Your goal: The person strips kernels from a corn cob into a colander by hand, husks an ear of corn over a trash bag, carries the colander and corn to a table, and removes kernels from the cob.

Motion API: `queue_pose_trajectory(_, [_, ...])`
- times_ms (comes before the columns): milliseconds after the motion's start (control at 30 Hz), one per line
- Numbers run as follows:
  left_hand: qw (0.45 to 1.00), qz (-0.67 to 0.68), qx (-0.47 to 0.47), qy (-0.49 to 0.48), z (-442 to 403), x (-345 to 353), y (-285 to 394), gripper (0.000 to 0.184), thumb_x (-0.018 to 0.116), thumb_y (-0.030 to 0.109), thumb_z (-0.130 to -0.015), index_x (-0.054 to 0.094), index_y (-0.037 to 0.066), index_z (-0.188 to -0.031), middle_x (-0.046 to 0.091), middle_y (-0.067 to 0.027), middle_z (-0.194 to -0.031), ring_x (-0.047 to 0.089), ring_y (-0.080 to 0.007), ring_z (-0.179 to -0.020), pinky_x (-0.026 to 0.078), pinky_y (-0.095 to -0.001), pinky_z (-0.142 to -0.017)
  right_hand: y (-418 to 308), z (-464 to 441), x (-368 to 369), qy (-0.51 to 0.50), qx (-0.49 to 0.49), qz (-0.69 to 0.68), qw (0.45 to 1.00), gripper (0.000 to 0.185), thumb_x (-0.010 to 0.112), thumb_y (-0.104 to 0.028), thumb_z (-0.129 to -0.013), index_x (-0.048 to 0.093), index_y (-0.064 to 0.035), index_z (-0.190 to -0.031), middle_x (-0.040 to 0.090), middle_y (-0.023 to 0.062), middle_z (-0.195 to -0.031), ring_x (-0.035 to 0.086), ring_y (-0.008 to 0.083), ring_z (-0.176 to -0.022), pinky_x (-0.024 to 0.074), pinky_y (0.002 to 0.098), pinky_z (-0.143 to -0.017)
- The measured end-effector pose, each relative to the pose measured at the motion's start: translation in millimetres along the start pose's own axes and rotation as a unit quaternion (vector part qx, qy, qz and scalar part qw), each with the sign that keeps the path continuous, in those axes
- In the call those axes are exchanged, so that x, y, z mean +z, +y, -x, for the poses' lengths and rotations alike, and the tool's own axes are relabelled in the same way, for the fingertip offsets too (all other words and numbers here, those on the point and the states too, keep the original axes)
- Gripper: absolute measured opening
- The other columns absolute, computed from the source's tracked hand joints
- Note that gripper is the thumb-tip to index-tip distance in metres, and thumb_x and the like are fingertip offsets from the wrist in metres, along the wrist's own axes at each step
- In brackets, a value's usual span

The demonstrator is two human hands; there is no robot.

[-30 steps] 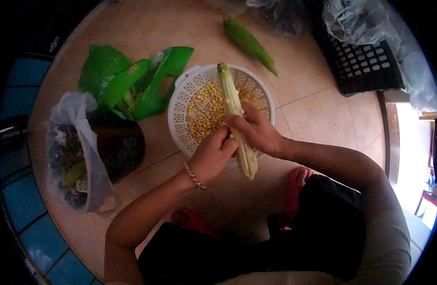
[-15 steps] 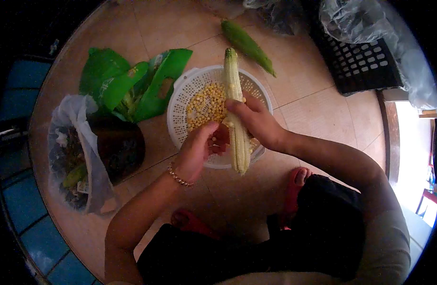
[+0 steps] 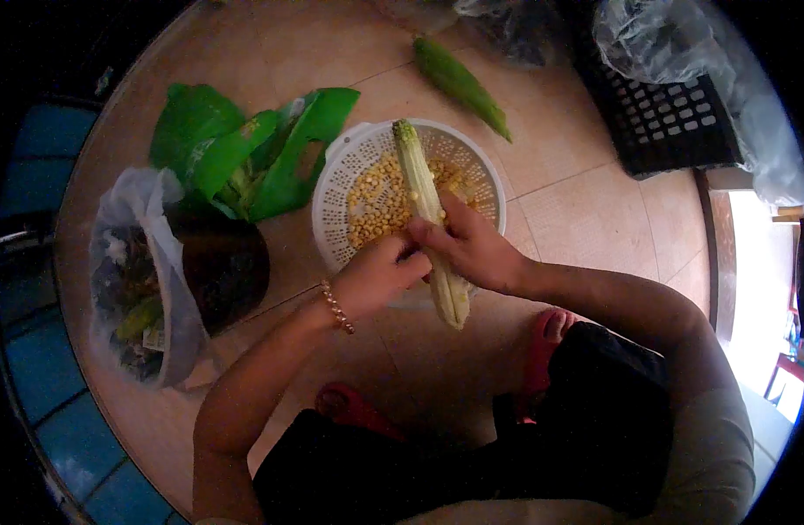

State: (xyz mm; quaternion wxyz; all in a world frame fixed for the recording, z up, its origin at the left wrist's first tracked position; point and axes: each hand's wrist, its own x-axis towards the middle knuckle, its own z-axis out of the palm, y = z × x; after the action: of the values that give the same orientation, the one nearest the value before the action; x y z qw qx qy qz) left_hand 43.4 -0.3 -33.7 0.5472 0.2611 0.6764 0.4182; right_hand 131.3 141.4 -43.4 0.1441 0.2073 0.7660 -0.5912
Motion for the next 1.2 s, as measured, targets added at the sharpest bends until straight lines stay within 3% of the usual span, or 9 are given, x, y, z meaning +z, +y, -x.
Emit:
queue_pose_trajectory(333, [0.998, -0.035, -0.038, 0.04, -10, 15, -18, 0.029, 0.049, 0.02, -0.079, 0.049, -0.003, -0.097, 0.056, -0.0093, -0.074, 0.054, -0.0164, -0.065, 0.044, -0.0305, -0.06, 17, -4, 6, 0.023, -0.051, -0.03, 0.998, 0.033, 0.05, -0.032, -0.086, 0.043, -0.0007, -0.095, 0.051, 0.0067, -0.079, 0.049, 0.0126, -0.074, 0.042, 0.0272, -0.064])
queue_pose_trajectory(433, [0.997, -0.006, -0.013, 0.075, -7, 14, -11, 0.027, 0.05, 0.018, -0.078, 0.051, -0.004, -0.093, 0.055, -0.009, -0.071, 0.054, -0.017, -0.063, 0.045, -0.0311, -0.059, 22, -8, 6, 0.017, -0.077, -0.054, 0.995, 0.03, 0.049, -0.029, -0.086, 0.044, -0.0019, -0.095, 0.052, 0.0066, -0.082, 0.05, 0.0118, -0.076, 0.0423, 0.0267, -0.064])
queue_pose_trajectory(533, [0.996, -0.015, 0.044, 0.083, -11, 13, -19, 0.021, 0.049, 0.014, -0.078, 0.052, -0.003, -0.089, 0.055, -0.0079, -0.07, 0.053, -0.0151, -0.061, 0.045, -0.0298, -0.057, 16, -6, 5, 0.008, -0.039, -0.085, 0.996, 0.03, 0.047, -0.03, -0.086, 0.044, -0.0025, -0.096, 0.053, 0.0068, -0.081, 0.051, 0.0118, -0.076, 0.0431, 0.0265, -0.064])
queue_pose_trajectory(600, [0.998, 0.052, -0.014, 0.041, -13, 9, -32, 0.014, 0.047, 0.009, -0.078, 0.052, -0.001, -0.086, 0.055, -0.0062, -0.073, 0.052, -0.0119, -0.062, 0.044, -0.0279, -0.056, 6, -5, -2, 0.033, 0.009, -0.265, 0.964, 0.031, 0.045, -0.033, -0.086, 0.044, -0.0035, -0.097, 0.052, 0.0058, -0.08, 0.051, 0.0117, -0.072, 0.0429, 0.025, -0.063])
queue_pose_trajectory(733, [0.993, 0.117, 0.008, 0.032, -12, 12, -41, 0.012, 0.045, 0.01, -0.08, 0.052, 0.002, -0.086, 0.054, -0.0039, -0.075, 0.051, -0.0101, -0.064, 0.043, -0.025, -0.057, 6, -9, -4, 0.013, 0.025, -0.281, 0.959, 0.032, 0.043, -0.036, -0.085, 0.045, -0.0067, -0.098, 0.051, 0.0035, -0.078, 0.049, 0.0109, -0.065, 0.0409, 0.0235, -0.056])
queue_pose_trajectory(800, [0.945, 0.313, -0.005, 0.091, -11, 9, -34, 0.014, 0.044, 0.014, -0.083, 0.052, 0.003, -0.084, 0.054, -0.0026, -0.074, 0.051, -0.0105, -0.063, 0.043, -0.0231, -0.056, 4, -6, -3, 0.017, 0.02, -0.283, 0.959, 0.031, 0.045, -0.035, -0.084, 0.046, -0.0059, -0.094, 0.052, 0.0036, -0.076, 0.05, 0.0113, -0.065, 0.0412, 0.0244, -0.056])
queue_pose_trajectory(900, [0.942, 0.327, -0.019, 0.066, -8, -1, -15, 0.02, 0.044, 0.022, -0.086, 0.053, 0.004, -0.084, 0.053, -0.0012, -0.073, 0.051, -0.0101, -0.061, 0.044, -0.022, -0.056, -2, -2, -6, 0.012, 0.009, -0.296, 0.955, 0.03, 0.047, -0.035, -0.084, 0.048, -0.0058, -0.091, 0.054, 0.0032, -0.074, 0.051, 0.0113, -0.065, 0.0409, 0.0247, -0.056])
queue_pose_trajectory(1100, [0.984, 0.156, 0.006, 0.083, -11, 0, -6, 0.027, 0.047, 0.03, -0.087, 0.052, 0.004, -0.084, 0.052, -0.0007, -0.068, 0.05, -0.0076, -0.059, 0.043, -0.0214, -0.054, 3, -8, -5, -0.046, -0.003, -0.292, 0.955, 0.031, 0.043, -0.038, -0.086, 0.048, -0.0089, -0.095, 0.054, 0.0025, -0.075, 0.051, 0.0114, -0.065, 0.0409, 0.0244, -0.058])
queue_pose_trajectory(1200, [0.986, 0.15, 0.016, 0.075, -13, -1, -9, 0.024, 0.048, 0.027, -0.087, 0.051, 0.003, -0.084, 0.052, -0.0014, -0.066, 0.05, -0.0081, -0.057, 0.042, -0.0214, -0.052, 4, -7, -7, -0.07, -0.002, -0.272, 0.96, 0.036, 0.041, -0.041, -0.086, 0.046, -0.0086, -0.1, 0.054, 0.0038, -0.08, 0.052, 0.0128, -0.071, 0.0418, 0.0249, -0.062])
